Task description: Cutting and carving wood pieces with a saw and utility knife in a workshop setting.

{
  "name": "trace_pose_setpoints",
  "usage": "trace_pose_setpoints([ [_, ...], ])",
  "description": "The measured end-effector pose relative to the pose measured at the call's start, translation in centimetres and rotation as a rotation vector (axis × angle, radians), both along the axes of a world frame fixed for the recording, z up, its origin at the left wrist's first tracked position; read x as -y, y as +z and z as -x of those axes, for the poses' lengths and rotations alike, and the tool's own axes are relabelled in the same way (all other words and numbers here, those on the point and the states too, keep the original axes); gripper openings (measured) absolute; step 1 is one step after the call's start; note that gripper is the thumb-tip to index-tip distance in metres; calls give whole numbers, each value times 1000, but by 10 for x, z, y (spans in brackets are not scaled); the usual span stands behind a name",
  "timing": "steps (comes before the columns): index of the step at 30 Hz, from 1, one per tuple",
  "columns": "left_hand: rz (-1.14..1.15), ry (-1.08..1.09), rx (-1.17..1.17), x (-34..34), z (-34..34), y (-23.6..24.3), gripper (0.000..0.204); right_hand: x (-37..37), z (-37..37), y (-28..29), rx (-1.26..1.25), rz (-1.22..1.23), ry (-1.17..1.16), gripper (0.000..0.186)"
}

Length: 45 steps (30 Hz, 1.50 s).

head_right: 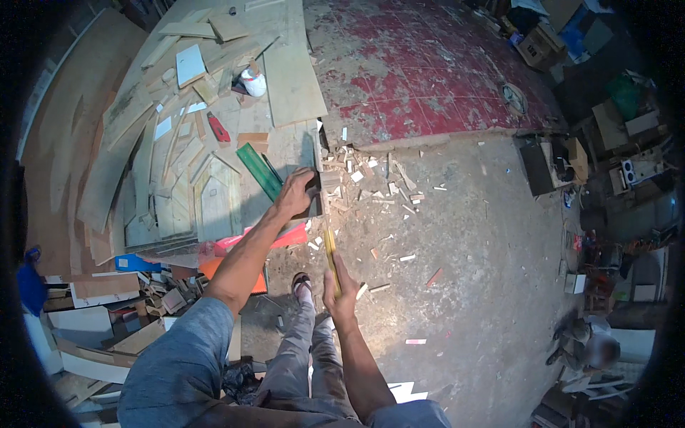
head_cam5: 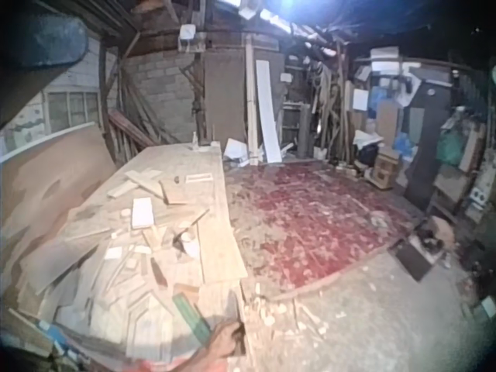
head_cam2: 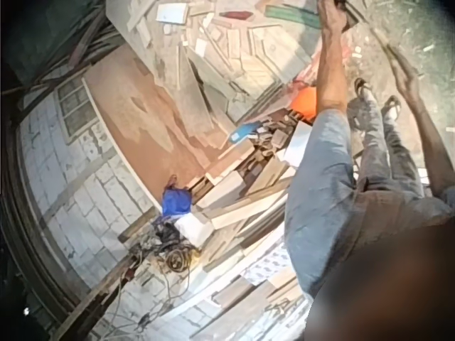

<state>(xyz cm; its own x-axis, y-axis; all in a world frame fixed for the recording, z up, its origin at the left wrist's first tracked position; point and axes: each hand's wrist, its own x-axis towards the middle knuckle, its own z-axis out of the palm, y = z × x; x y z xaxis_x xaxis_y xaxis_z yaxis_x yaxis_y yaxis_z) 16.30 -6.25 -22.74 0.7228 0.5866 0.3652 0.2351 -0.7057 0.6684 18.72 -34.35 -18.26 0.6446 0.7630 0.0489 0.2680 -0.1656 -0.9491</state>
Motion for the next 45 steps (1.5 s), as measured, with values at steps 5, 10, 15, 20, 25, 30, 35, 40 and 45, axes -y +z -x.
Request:
trace_pose_setpoints([
  [5, 225, 143, -55, -4, 11, -8, 39, 29, 11, -3, 92, -52, -11, 40],
  [10, 222, 140, -52, -1, 7, -11, 46, 6, 8, -2, 4, 48, -9, 40],
  [15, 199, 167, -31, -8, 6, -20, 41, -7, 2, 4, 131, -69, -37, 41],
  [20, 192, 182, -101, -7, 15, -25, 42, 30, 24, 3, 18, 10, -63, 41],
  [25, 122, 132, -49, -11, 7, -14, 36, -25, -2, 17, 103, 22, -30, 40],
  [30, 188, 149, -35, 2, 2, -15, 34, 53, 21, -22, 304, -141, -72, 40],
  [35, 191, 161, -44, 1, 6, -10, 33, 8, 5, 8, -10, 16, -22, 41],
  [40, 173, 118, -43, 28, 14, -14, 35, 58, 27, -3, 165, -82, -47, 39],
  [45, 231, 107, -107, 26, 4, -8, 40, 40, 14, -4, 114, -57, -66, 41],
])
